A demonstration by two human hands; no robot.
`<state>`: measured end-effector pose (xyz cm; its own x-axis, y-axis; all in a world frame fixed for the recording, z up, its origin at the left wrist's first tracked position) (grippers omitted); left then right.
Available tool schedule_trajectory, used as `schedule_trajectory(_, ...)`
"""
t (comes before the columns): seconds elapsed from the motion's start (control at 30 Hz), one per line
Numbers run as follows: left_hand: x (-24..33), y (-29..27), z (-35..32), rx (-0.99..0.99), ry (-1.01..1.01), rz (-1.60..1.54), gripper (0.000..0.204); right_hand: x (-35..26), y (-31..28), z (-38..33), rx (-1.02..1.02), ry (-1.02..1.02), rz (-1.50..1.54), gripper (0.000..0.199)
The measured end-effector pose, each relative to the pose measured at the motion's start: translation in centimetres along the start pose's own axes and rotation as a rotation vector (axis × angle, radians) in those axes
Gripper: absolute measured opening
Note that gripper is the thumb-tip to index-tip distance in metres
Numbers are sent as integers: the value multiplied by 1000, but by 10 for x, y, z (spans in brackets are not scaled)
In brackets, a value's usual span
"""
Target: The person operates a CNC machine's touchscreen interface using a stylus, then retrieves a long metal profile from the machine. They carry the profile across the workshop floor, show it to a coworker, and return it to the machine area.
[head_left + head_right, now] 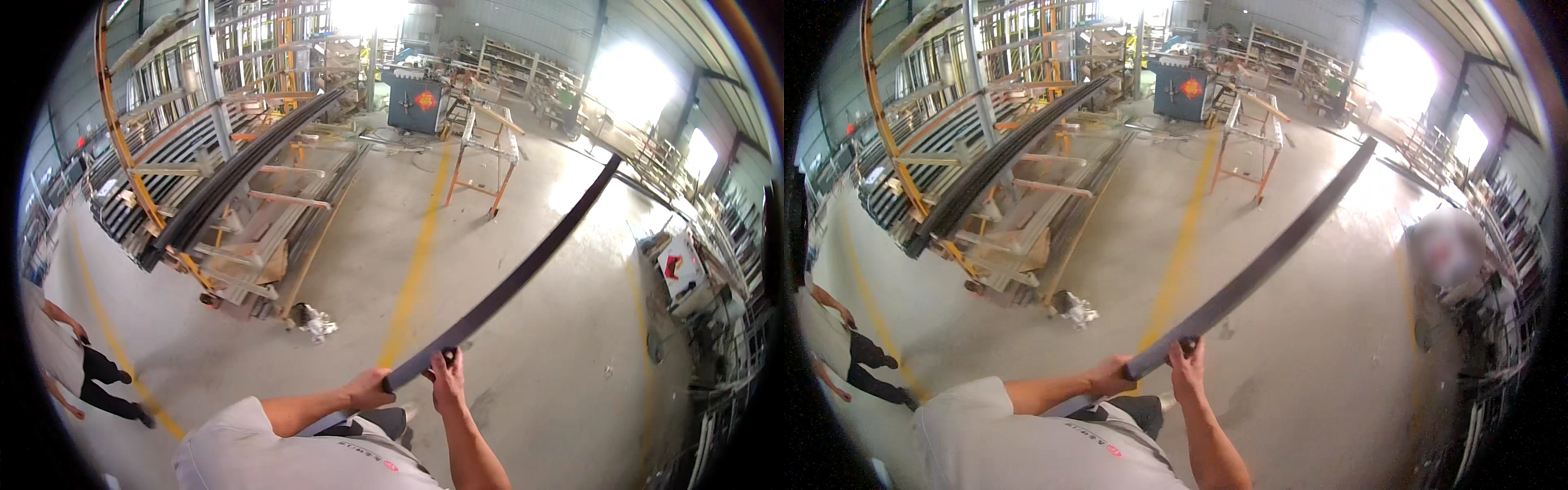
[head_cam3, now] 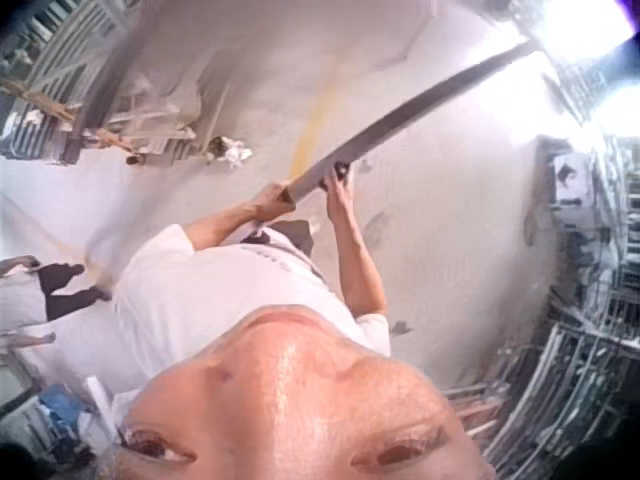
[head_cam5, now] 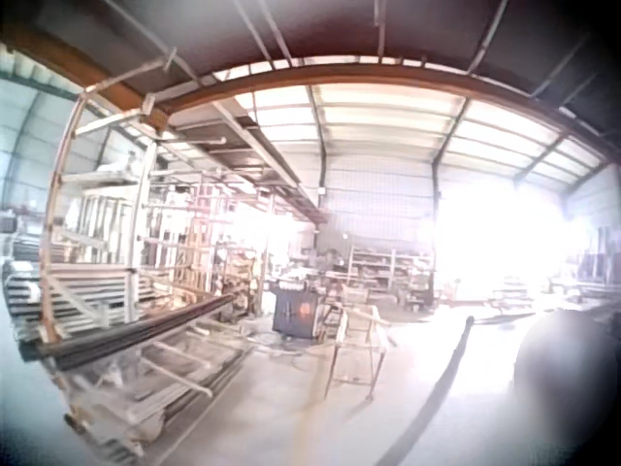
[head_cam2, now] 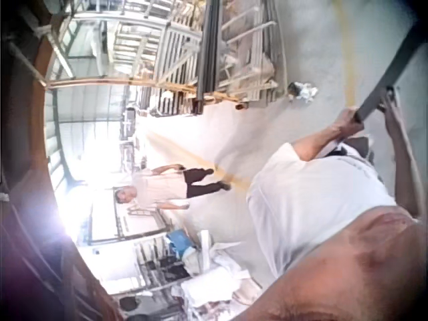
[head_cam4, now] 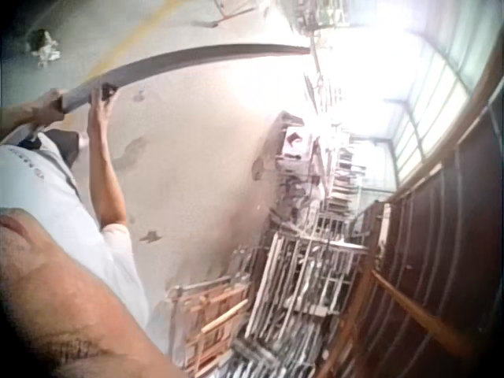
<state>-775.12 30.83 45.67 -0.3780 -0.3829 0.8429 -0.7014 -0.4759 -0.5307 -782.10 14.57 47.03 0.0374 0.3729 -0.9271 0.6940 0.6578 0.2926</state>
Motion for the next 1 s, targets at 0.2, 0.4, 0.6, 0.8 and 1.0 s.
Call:
schedule_trajectory(0.2,-2,103,287,190,-80,-304,25,-69,-198,277,-65,-89,-327,54)
schedule_trajectory(0.4,111,133,590,143,-244,-123,28,-24,-580,392,612,326,-347,17)
schedule_trajectory(0.6,175,157,859,286,-271,-98,25,-19,-748,373,1059,853,-404,19)
schedule_trajectory(0.8,218,244,1107,332,-282,41,25,-84,-860,605,1005,982,-521,28)
schedule_trajectory(1.0,337,253,1363,397,-208,-71,23,-301,-961,1087,728,727,-911,40)
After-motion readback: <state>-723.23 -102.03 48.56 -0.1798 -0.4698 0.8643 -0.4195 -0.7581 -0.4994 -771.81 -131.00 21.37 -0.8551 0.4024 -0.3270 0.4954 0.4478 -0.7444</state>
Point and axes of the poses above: each hand's wrist, its own z-axis towards the middle knuckle, its own y-axis out of the palm, x = y × z, the point moved 6 cm from there along z, towards the middle knuckle, and after that the axes turned 7 degrees about x, right-handed, at the moved point
